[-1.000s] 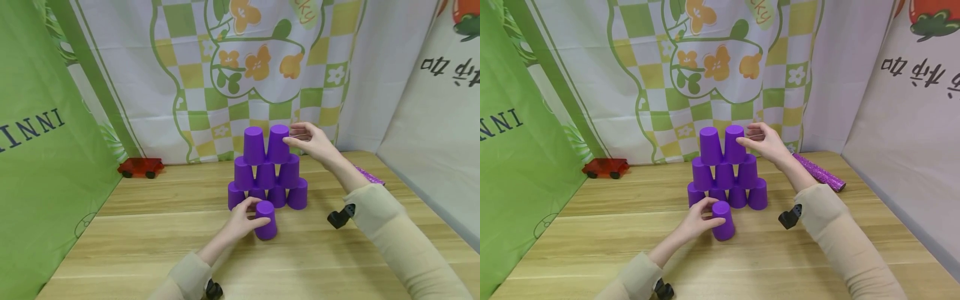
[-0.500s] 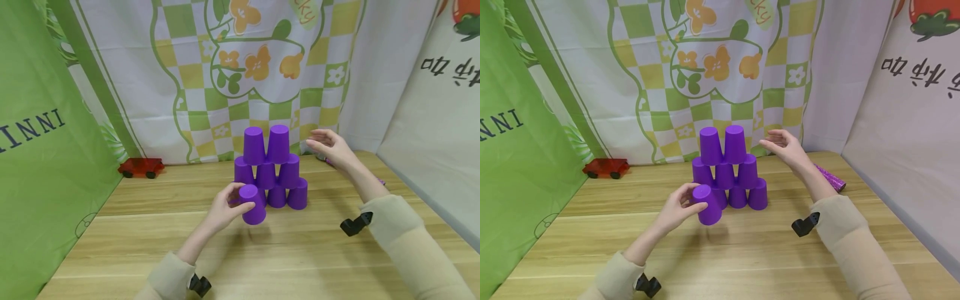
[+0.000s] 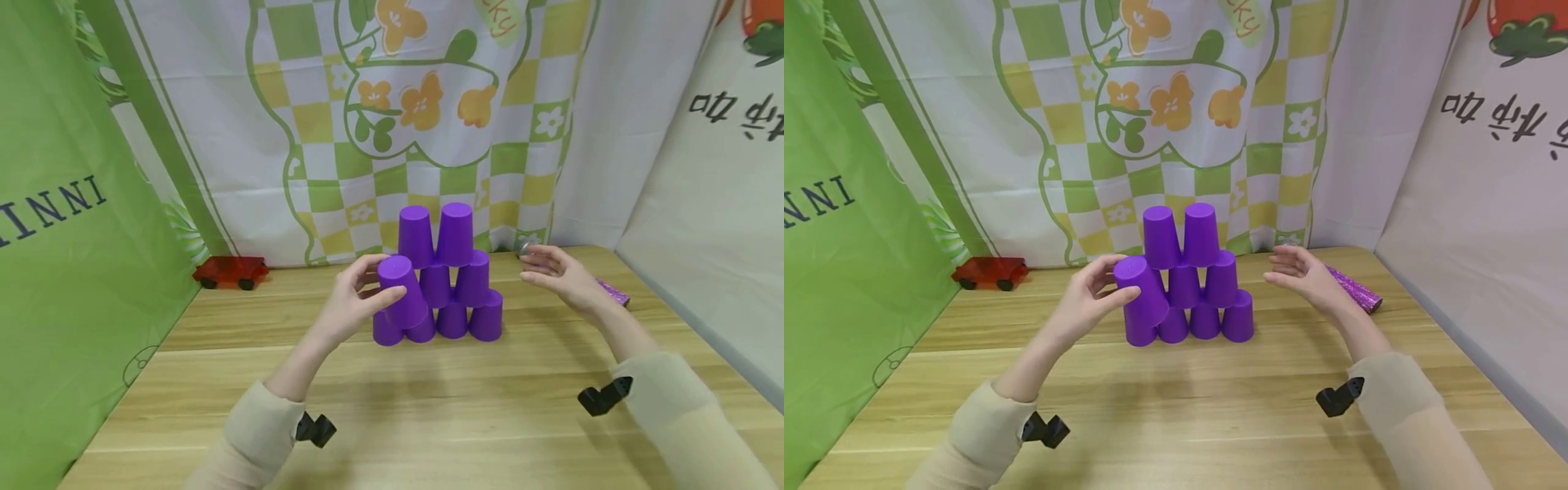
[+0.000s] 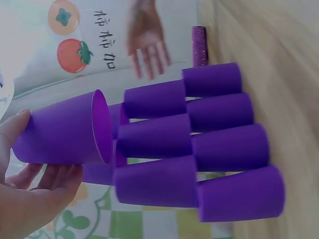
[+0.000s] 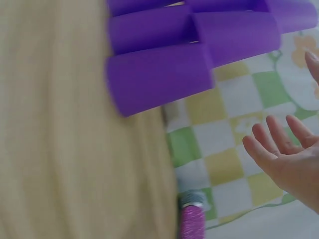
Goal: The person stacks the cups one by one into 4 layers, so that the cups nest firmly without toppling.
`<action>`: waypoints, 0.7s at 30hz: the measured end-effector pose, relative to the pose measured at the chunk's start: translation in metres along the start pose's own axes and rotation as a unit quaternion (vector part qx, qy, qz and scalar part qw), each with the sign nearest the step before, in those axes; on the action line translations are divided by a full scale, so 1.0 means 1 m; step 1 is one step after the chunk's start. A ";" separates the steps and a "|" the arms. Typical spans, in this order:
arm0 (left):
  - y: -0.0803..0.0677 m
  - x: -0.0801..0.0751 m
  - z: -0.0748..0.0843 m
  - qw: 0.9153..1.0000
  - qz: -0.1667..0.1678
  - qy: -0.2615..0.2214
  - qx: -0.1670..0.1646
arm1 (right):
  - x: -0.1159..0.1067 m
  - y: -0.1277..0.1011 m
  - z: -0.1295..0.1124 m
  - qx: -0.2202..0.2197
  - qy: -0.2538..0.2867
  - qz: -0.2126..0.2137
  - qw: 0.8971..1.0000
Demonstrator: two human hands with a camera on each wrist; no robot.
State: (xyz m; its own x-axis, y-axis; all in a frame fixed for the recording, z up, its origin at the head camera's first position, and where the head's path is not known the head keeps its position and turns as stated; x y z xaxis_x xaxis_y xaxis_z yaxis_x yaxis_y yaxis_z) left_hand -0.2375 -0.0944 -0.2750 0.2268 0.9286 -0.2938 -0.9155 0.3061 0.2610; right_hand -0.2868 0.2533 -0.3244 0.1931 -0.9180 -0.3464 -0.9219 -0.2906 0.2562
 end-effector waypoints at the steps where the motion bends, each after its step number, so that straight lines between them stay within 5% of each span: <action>1: 0.002 -0.002 0.004 1.000 0.003 0.003 0.005 | 0.002 -0.002 0.005 -0.002 0.008 -0.003 1.000; 8: 0.018 -0.020 0.040 0.998 0.045 0.038 0.027 | 0.019 -0.010 0.030 -0.002 -0.010 -0.021 1.000; 21: 0.056 -0.032 0.082 0.997 0.052 0.031 0.040 | 0.052 -0.009 0.049 0.007 -0.067 -0.048 0.997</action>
State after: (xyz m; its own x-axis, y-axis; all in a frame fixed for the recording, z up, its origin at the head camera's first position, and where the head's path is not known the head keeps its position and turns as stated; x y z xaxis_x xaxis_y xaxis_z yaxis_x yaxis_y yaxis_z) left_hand -0.2686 -0.0895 -0.1752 0.1084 0.9424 -0.3164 -0.9028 0.2265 0.3655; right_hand -0.2853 0.2212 -0.3889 0.2341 -0.8421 -0.4859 -0.9064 -0.3698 0.2041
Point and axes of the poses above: each hand's wrist, its own y-axis towards the middle knuckle, its own x-axis out of the palm, z = x × y, the point moved 3 cm from there along y, towards the middle knuckle, and after that the axes turned 7 degrees about -x, right-handed, at the moved point
